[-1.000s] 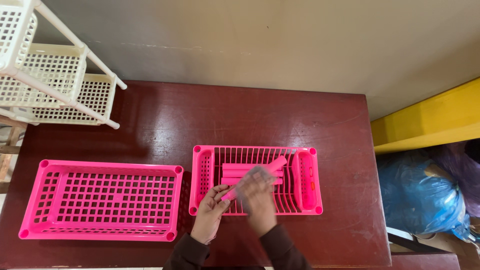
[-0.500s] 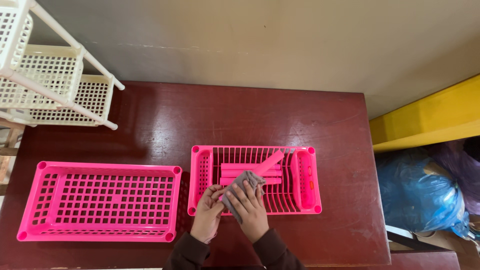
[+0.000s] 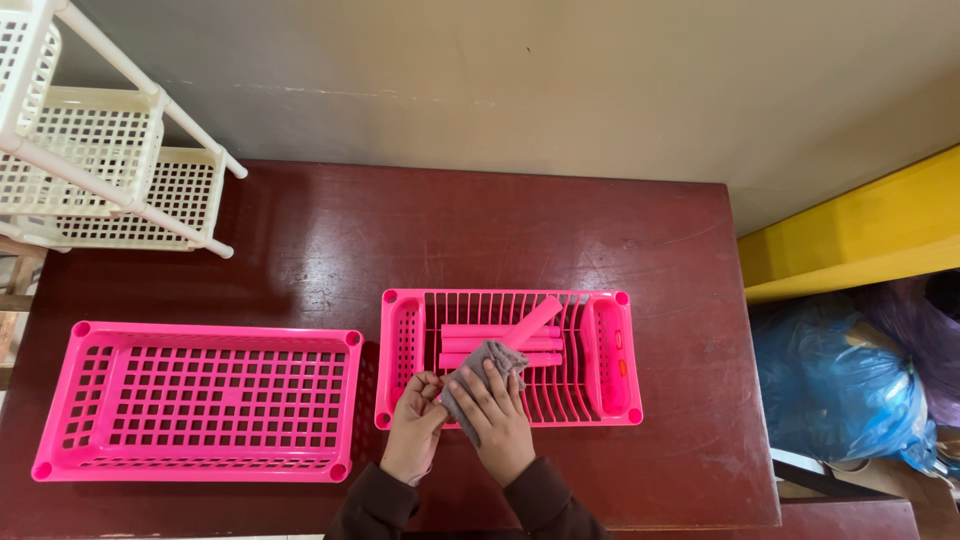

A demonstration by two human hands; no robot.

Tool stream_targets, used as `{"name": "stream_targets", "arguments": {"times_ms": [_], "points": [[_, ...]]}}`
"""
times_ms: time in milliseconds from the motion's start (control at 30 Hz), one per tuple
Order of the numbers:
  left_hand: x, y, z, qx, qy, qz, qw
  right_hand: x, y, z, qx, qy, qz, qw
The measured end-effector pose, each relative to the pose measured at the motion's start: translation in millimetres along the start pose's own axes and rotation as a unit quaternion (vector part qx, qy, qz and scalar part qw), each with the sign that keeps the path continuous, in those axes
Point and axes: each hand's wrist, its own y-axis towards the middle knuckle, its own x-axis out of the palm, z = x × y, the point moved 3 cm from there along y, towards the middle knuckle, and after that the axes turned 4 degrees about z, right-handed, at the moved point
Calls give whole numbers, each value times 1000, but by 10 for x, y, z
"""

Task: The person wipes several pink plastic rods with a grey cloth, then inserts them into the corner sockets of a pink plastic basket base to form legs. The person then wipes the basket base and places the cloth inside it.

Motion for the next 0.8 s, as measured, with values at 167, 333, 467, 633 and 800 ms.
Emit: {"name": "stream_targets", "arguments": {"times_ms": [167,333,467,633,800], "points": [[13,-42,69,-30,57,23,998,-167,131,431,30,-43,34,998],[86,-71,99,-23,99,16,995,-249,159,516,85,-26,72,993],[79,-41,46,12,53,-8,998,-49,31,-12,-19,16,0,1000],[46,-81,86,-4,65,-13,998,-208,125,303,2,-80,6,997],[192,-132,203,-43,98,-42,993,-428,236,548,47,-119,98,987]]}}
